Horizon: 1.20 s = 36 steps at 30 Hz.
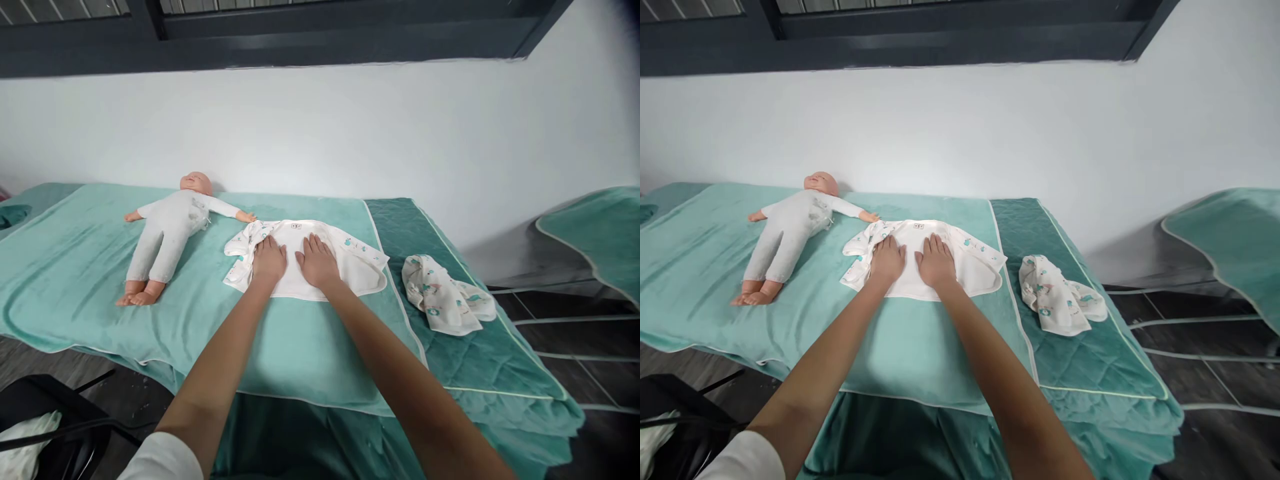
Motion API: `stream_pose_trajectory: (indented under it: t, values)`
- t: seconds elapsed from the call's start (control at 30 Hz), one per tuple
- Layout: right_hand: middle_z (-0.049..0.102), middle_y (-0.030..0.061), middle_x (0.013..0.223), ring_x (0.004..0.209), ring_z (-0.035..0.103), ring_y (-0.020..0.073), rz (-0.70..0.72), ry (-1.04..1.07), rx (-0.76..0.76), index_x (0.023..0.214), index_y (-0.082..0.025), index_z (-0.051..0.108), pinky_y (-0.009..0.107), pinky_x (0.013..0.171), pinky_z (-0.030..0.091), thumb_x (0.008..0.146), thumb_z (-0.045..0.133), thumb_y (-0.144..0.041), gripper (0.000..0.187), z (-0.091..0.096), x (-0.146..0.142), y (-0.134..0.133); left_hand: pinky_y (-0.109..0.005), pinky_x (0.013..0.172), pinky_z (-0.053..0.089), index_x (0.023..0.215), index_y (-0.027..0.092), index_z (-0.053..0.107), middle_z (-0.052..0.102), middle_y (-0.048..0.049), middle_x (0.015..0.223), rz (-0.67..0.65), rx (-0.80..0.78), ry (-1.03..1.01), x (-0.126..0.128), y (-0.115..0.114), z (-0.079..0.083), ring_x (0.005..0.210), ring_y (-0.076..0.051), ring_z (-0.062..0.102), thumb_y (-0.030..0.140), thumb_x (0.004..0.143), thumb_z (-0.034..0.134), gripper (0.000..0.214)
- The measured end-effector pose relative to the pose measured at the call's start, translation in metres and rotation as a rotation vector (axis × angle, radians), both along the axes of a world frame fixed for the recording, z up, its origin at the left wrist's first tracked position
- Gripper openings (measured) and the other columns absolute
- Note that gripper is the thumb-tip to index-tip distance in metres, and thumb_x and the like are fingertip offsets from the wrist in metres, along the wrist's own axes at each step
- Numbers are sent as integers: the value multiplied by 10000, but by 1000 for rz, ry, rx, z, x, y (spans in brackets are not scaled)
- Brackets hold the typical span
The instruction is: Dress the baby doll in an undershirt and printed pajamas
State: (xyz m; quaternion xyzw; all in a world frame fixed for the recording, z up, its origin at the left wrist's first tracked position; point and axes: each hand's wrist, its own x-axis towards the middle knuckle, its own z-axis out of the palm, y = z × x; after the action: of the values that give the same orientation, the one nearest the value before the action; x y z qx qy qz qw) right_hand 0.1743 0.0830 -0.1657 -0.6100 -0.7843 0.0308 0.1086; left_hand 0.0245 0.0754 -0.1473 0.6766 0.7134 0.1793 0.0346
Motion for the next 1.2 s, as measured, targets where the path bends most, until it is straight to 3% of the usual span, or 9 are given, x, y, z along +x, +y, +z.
stream_pose_trajectory:
  t: [0.17, 0.33, 0.47, 0.57, 0.7, 0.8, 0.9, 1.07, 1.2]
  values:
    - [225, 198, 1698, 1591, 198, 307, -1, -2, -12, 1601, -8, 316, 444, 1278, 187, 1080, 259, -431, 673, 3, 0, -28, -385, 1249, 323, 1365, 155, 608, 609, -117, 1461, -192, 233, -78, -19, -42, 1, 1443, -219, 472, 241, 1022, 348, 439]
    - [242, 206, 1691, 1587, 216, 308, 51, -12, 20, 1591, -13, 346, 450, 1276, 203, 1082, 274, -441, 669, 1, 1, -53, -400, 1193, 393, 1322, 196, 620, 624, -104, 1396, 59, 346, -133, -68, -60, -2, 1360, -249, 516, 59, 870, 427, 510]
    - [250, 208, 1687, 1584, 225, 312, 54, -5, 18, 1582, -17, 364, 472, 1272, 221, 1079, 290, -429, 654, 1, 1, -60, -413, 1169, 417, 1419, 238, 541, 548, -94, 1501, 148, 253, -122, -100, -40, -4, 1400, -272, 474, 67, 817, 504, 627]
    - [266, 203, 1683, 1580, 239, 313, 57, -6, 29, 1573, -25, 387, 473, 1271, 225, 1078, 299, -422, 641, 0, 1, -60, -447, 1118, 445, 1370, 252, 585, 601, -99, 1439, 160, 205, -96, -115, -21, -4, 1333, -300, 531, 148, 876, 534, 508]
    - [302, 185, 1675, 1570, 268, 311, 53, -6, 55, 1562, -52, 421, 471, 1266, 232, 1076, 308, -415, 617, 0, 0, -61, -399, 1068, 463, 1237, 191, 660, 694, -109, 1279, 244, 256, -168, -134, 7, -2, 1229, -283, 605, 167, 932, 493, 349]
    - [313, 178, 1672, 1566, 281, 307, 47, -5, 66, 1553, -69, 439, 480, 1262, 242, 1073, 320, -407, 598, 1, 0, -63, -379, 1016, 483, 1261, 133, 630, 706, -138, 1244, 309, 293, -228, -147, 27, 0, 1171, -275, 644, 213, 988, 430, 347]
    - [306, 171, 1676, 1567, 279, 302, 42, -10, 54, 1552, -72, 439, 475, 1264, 237, 1074, 320, -407, 596, 2, 0, -63, -386, 974, 499, 1277, 149, 609, 722, -138, 1197, 387, 336, -279, -156, 45, 2, 1117, -284, 671, 312, 1016, 419, 362]
    - [307, 166, 1678, 1570, 271, 299, 47, -3, 50, 1554, -76, 438, 471, 1264, 233, 1075, 316, -412, 597, 2, 1, -62, -415, 960, 514, 1299, 173, 570, 717, -116, 1126, 505, 369, -362, -163, 57, 0, 1039, -281, 676, 302, 964, 497, 366]
    - [321, 163, 1673, 1565, 281, 299, 45, 11, 62, 1542, -84, 455, 481, 1262, 240, 1072, 331, -404, 583, 2, 1, -62, -434, 1014, 493, 1302, 166, 563, 647, -148, 1239, 477, 391, -318, -163, 54, -2, 1144, -298, 624, 152, 880, 517, 425]
